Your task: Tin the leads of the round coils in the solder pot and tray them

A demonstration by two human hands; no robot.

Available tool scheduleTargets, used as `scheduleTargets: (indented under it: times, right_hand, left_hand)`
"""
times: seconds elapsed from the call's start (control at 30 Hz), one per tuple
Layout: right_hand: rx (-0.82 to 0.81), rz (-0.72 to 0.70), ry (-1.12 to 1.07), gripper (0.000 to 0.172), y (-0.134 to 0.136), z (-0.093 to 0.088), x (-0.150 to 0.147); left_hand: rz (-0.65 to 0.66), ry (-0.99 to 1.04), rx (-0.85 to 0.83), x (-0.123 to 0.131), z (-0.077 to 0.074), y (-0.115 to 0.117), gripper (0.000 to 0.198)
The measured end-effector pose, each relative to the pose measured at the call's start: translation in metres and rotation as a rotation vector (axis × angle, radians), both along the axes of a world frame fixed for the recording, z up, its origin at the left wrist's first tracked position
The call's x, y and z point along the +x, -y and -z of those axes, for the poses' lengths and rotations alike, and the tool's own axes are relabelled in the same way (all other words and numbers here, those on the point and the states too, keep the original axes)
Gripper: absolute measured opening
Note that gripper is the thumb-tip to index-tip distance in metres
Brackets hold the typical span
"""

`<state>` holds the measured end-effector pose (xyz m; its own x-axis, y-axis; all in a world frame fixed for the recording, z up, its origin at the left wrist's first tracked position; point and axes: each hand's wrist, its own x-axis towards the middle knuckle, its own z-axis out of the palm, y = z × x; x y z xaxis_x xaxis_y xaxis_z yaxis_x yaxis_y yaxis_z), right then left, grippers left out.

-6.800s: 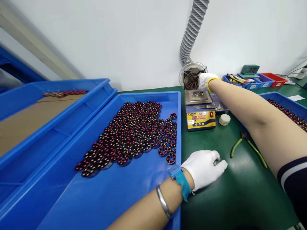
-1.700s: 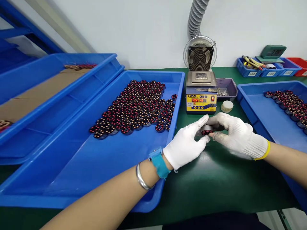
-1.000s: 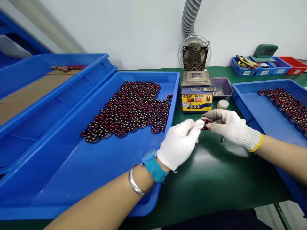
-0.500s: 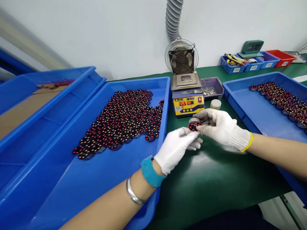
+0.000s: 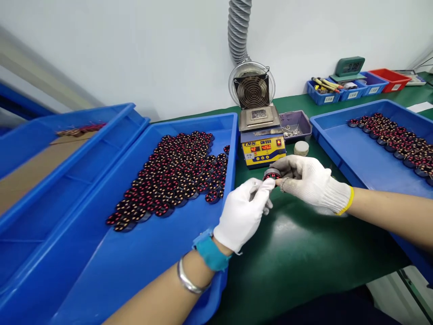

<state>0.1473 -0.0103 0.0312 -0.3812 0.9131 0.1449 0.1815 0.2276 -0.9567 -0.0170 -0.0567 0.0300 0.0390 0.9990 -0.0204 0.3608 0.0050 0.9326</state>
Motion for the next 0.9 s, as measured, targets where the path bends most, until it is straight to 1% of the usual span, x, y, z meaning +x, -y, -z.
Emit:
scheduleTargets:
  times: [0.1, 0.17, 0.2, 0.27, 0.33, 0.37, 0.5, 0.57, 0.63, 0.7, 0.77, 0.83, 0.9]
  right_hand:
    - [-0.021, 0.038, 0.009, 0.025, -0.001, -0.001, 0.001]
    - [-0.041, 0.074, 0.006, 0.024, -0.002, -0.003, 0.001]
    - [-0.051, 0.084, 0.006, 0.024, -0.003, -0.004, 0.001]
    - [-0.072, 0.089, 0.005, 0.026, -0.005, -0.007, 0.002]
    - [-0.085, 0.094, 0.002, 0.026, -0.006, -0.01, 0.001]
    - [-0.093, 0.096, -0.001, 0.026, -0.006, -0.011, 0.001]
    - [-0.121, 0.084, 0.026, 0.024, -0.001, -0.011, -0.002]
    - [-0.104, 0.064, 0.066, 0.025, -0.001, -0.008, -0.002]
    - [-0.058, 0.058, 0.106, 0.025, -0.008, -0.006, -0.001]
    - [0.058, 0.091, 0.176, 0.026, -0.027, -0.01, 0.002]
    - [0.255, 0.158, 0.324, 0.028, -0.057, -0.024, 0.002]
    - [0.444, 0.244, 0.576, 0.03, -0.096, -0.044, -0.002]
    - [0.545, 0.334, 0.841, 0.03, -0.136, -0.064, -0.011]
  left_hand:
    - [0.08, -0.008, 0.065, -0.005, -0.007, 0.007, 0.031]
    - [0.11, 0.034, 0.097, -0.013, -0.013, 0.012, 0.028]
    - [0.091, 0.069, 0.114, -0.016, -0.016, 0.013, 0.027]
    - [-0.01, 0.143, 0.156, -0.021, -0.018, 0.011, 0.032]
    - [-0.096, 0.171, 0.165, -0.021, -0.014, 0.006, 0.038]
    - [-0.105, 0.157, 0.155, -0.02, -0.01, 0.002, 0.041]
    - [-0.001, -0.007, 0.081, -0.011, 0.003, -0.004, 0.037]
    - [0.042, -0.046, 0.091, -0.008, 0.004, -0.001, 0.037]
    - [0.069, -0.061, 0.134, -0.007, 0.003, 0.003, 0.036]
    - [0.098, -0.083, 0.154, -0.008, 0.0, 0.007, 0.035]
    - [0.166, -0.154, 0.138, -0.009, -0.002, 0.008, 0.037]
    - [0.284, -0.281, 0.11, -0.009, -0.001, 0.006, 0.039]
    - [0.413, -0.401, 0.087, -0.009, 0.003, 0.005, 0.038]
